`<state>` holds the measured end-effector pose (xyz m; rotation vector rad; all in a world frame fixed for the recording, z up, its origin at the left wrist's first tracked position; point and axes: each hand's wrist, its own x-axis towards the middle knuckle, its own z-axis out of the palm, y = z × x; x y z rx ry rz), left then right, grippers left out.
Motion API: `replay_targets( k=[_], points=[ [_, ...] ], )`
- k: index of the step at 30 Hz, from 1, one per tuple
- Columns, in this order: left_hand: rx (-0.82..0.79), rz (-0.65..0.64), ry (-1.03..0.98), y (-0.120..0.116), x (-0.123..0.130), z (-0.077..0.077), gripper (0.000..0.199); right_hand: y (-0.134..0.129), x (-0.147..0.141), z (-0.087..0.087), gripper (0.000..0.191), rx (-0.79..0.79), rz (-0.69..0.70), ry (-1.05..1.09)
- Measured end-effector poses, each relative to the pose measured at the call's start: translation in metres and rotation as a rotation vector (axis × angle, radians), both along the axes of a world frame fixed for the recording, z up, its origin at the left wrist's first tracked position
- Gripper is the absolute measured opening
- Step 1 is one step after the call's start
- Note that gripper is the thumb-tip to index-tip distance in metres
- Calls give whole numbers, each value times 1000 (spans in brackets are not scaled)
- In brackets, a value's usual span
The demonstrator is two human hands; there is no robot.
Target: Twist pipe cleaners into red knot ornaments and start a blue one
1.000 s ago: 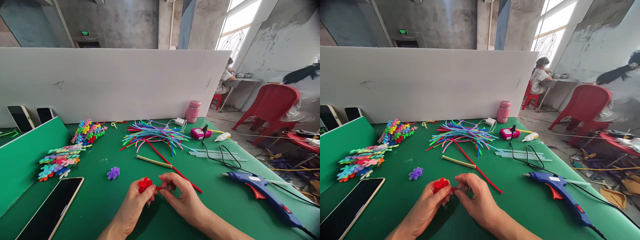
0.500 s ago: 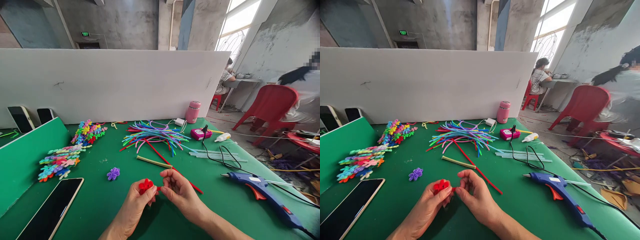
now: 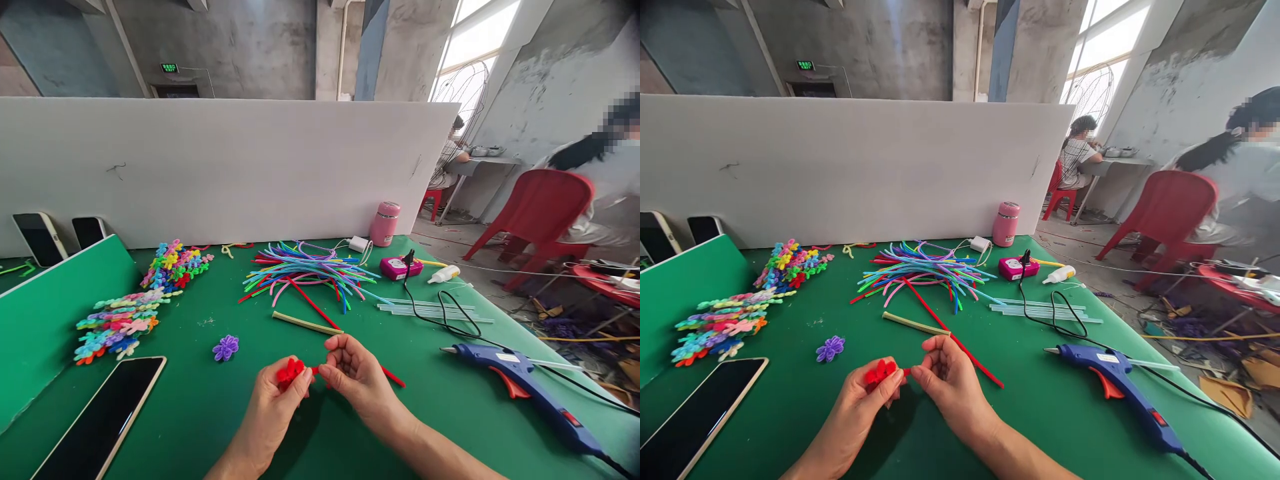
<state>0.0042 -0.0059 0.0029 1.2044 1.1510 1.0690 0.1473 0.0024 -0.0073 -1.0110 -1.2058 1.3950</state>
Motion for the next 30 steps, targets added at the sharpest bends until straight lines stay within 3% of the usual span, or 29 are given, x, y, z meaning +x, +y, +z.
replay_targets(
  k=[5, 12, 16, 22, 26, 30],
  points=[
    [-118, 19, -135, 1, 0, -3, 22, 0, 7, 0, 32, 124, -49, -100],
    [-123, -2, -175, 1, 0, -7, 25, -8, 7, 7, 18, 483, 65, -609],
    [-117, 30, -201, 2, 1, -6, 26, -8, 3, 9, 23, 457, 24, -678],
    [-152, 146, -346, 9, -4, -2, 21, 4, 14, 8, 34, 221, -32, -514],
    [-157, 165, -413, 14, -9, -6, 17, 12, 22, 7, 31, 232, -90, -560],
    [-153, 158, -467, 17, -11, -9, 16, 11, 23, 9, 23, 337, 58, -748]
  ],
)
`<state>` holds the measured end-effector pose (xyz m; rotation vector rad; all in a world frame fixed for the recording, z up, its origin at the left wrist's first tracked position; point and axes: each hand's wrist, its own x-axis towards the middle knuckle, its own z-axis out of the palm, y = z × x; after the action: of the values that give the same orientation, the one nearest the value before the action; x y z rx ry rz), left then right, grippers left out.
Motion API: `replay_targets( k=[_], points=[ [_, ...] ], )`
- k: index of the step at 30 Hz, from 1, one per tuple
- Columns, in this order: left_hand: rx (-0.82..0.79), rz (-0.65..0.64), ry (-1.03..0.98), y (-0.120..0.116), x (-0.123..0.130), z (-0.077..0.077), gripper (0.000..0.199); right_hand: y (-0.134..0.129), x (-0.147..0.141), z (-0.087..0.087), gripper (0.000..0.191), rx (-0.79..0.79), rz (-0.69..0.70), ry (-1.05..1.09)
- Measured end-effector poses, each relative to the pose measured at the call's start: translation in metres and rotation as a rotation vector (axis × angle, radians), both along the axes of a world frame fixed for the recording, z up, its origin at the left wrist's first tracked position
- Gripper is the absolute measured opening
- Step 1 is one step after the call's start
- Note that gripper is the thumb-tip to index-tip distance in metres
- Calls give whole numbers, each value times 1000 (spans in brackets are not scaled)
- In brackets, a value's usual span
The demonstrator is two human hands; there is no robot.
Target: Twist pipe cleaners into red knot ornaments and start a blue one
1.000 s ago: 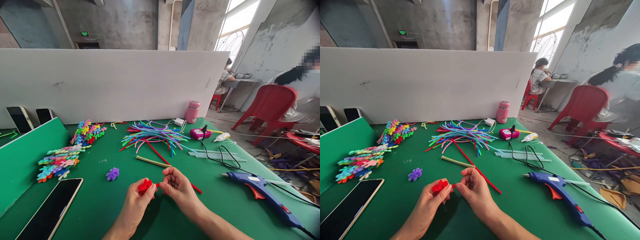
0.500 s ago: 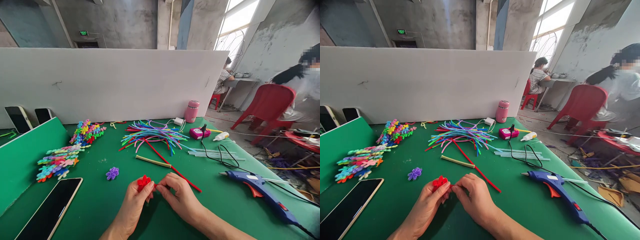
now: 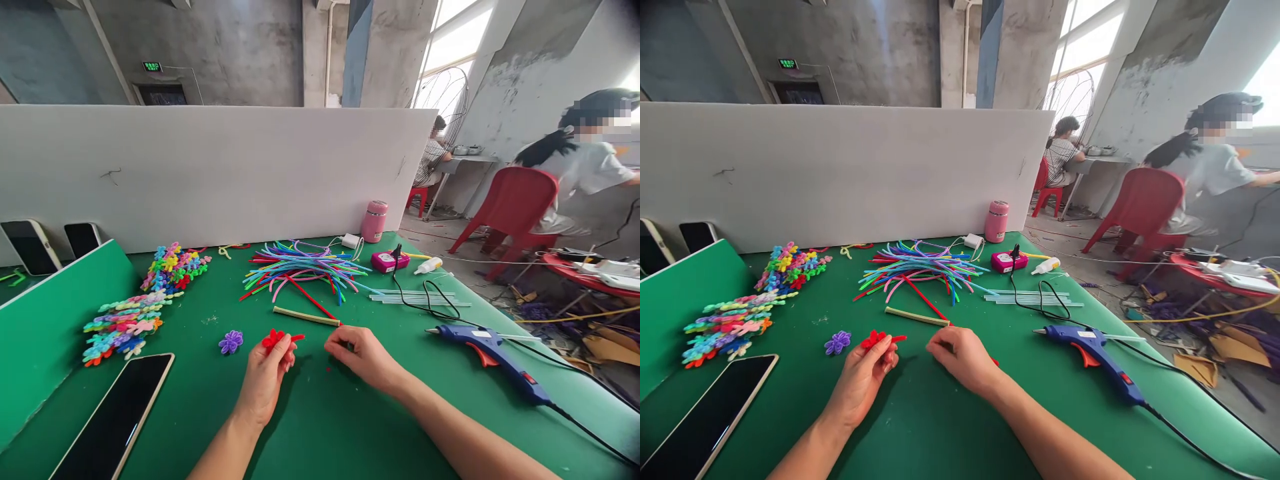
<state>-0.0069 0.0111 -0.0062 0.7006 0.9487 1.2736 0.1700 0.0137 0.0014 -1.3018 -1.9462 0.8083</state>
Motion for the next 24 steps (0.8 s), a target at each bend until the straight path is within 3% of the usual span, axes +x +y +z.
replay_targets(
  k=[4, 11, 18, 24],
  points=[
    [-1, -14, -11, 0, -1, 1, 17, -6, 1, 1, 15, 102, 136, -211],
    [-3, -5, -27, 0, -1, 2, 17, -14, -6, 3, 22, 310, 210, -649],
    [0, -5, -46, 3, -2, -2, 17, -14, -25, 4, 19, 266, 195, -629],
    [2, -1, -69, 4, -2, -3, 16, -16, -40, 7, 18, 350, 277, -812]
  ],
)
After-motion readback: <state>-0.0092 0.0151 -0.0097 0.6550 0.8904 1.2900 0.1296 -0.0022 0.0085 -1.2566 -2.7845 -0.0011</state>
